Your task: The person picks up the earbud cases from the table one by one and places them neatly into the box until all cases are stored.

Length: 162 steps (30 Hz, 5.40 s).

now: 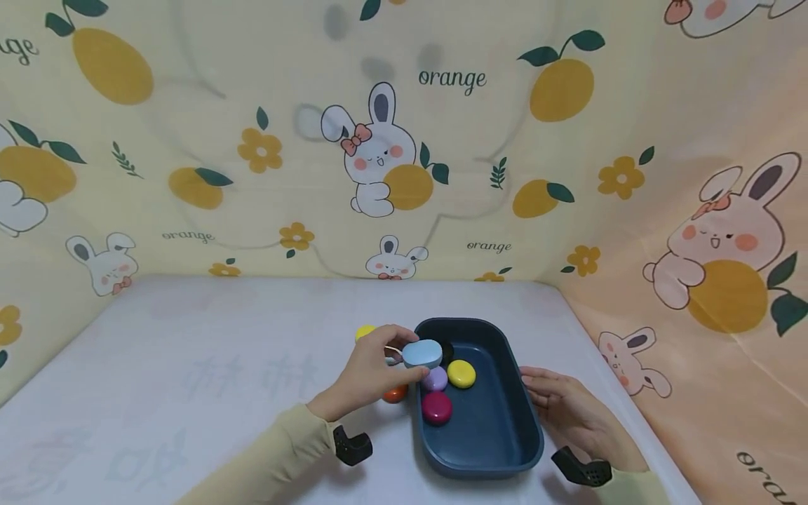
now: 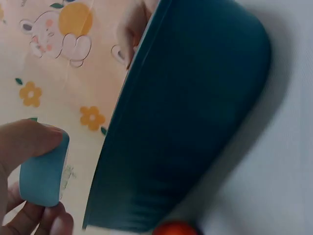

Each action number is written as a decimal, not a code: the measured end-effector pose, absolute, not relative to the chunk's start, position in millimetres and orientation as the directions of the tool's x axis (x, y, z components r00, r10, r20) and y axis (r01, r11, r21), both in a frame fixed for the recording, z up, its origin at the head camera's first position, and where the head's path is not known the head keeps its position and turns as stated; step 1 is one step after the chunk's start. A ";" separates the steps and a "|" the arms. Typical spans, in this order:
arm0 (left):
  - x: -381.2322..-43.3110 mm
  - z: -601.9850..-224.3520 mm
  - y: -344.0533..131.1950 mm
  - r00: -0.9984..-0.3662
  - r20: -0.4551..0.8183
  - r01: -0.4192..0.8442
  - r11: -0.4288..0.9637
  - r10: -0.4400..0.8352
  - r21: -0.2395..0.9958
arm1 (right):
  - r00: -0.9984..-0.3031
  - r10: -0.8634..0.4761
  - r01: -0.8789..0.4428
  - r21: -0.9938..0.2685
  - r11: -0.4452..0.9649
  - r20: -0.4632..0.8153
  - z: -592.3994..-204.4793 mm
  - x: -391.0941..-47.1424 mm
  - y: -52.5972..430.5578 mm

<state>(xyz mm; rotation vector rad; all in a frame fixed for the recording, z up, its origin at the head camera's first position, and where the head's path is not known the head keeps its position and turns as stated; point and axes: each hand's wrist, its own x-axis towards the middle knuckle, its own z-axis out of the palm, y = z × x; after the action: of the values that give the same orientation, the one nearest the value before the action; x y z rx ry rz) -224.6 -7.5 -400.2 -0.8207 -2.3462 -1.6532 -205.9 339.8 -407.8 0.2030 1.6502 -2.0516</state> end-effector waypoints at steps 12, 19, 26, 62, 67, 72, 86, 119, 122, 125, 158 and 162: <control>-226.5 -407.2 29.7 -0.827 0.372 0.509 0.279 0.421 0.814 | -0.870 -0.288 0.460 -0.870 -0.177 -0.401 -409.3 -205.7 338.3; -226.5 -405.0 35.8 -0.792 0.391 0.560 0.304 0.469 0.770 | -0.871 -0.298 0.453 -0.874 -0.178 -0.391 -409.6 -204.6 338.8; -227.1 -403.7 44.6 -0.742 0.412 0.628 0.334 0.528 0.703 | -0.870 -0.301 0.455 -0.871 -0.186 -0.390 -410.5 -204.0 341.0; -222.1 -381.4 2.4 -0.817 0.449 0.558 0.301 0.362 0.773 | -0.861 -0.276 0.477 -0.867 -0.143 -0.428 -410.3 -207.1 339.5; -221.7 -385.9 -11.7 -0.836 0.433 0.535 0.322 0.338 0.782 | -0.863 -0.235 0.484 -0.865 -0.130 -0.448 -412.3 -204.6 340.6; -221.5 -390.8 -23.3 -0.861 0.409 0.500 0.352 0.303 0.791 | -0.866 -0.247 0.471 -0.875 -0.112 -0.435 -413.1 -204.7 341.0; -223.5 -404.8 -53.0 -0.895 0.336 0.430 0.370 0.294 0.823 | -0.854 -0.285 0.482 -0.869 -0.115 -0.436 -413.5 -207.3 340.5; -237.5 -416.6 -80.3 -0.917 0.234 0.367 0.458 0.322 0.810 | -0.838 -0.323 0.488 -0.868 -0.087 -0.439 -414.1 -209.5 342.3; -237.8 -415.1 -80.8 -0.919 0.228 0.362 0.459 0.322 0.811 | -0.832 -0.349 0.489 -0.867 -0.097 -0.430 -413.5 -209.9 342.3; -237.4 -414.3 -81.4 -0.921 0.219 0.353 0.455 0.321 0.817 | -0.832 -0.342 0.490 -0.868 -0.084 -0.436 -413.4 -210.0 342.2; -236.8 -424.7 -80.8 -0.917 0.171 0.339 0.477 0.362 0.811 | -0.821 -0.370 0.489 -0.870 -0.061 -0.435 -418.5 -212.4 344.9; -236.0 -427.5 -79.7 -0.920 0.148 0.323 0.489 0.363 0.810 | -0.781 -0.477 0.507 -0.855 -0.109 -0.402 -419.1 -212.4 347.0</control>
<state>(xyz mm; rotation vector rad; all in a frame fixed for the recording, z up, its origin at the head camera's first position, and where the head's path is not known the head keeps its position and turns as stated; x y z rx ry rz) -236.0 -79.7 -427.5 -0.6334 -2.7478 -1.4798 -212.4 347.0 -419.1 0.0337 1.5164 -1.9470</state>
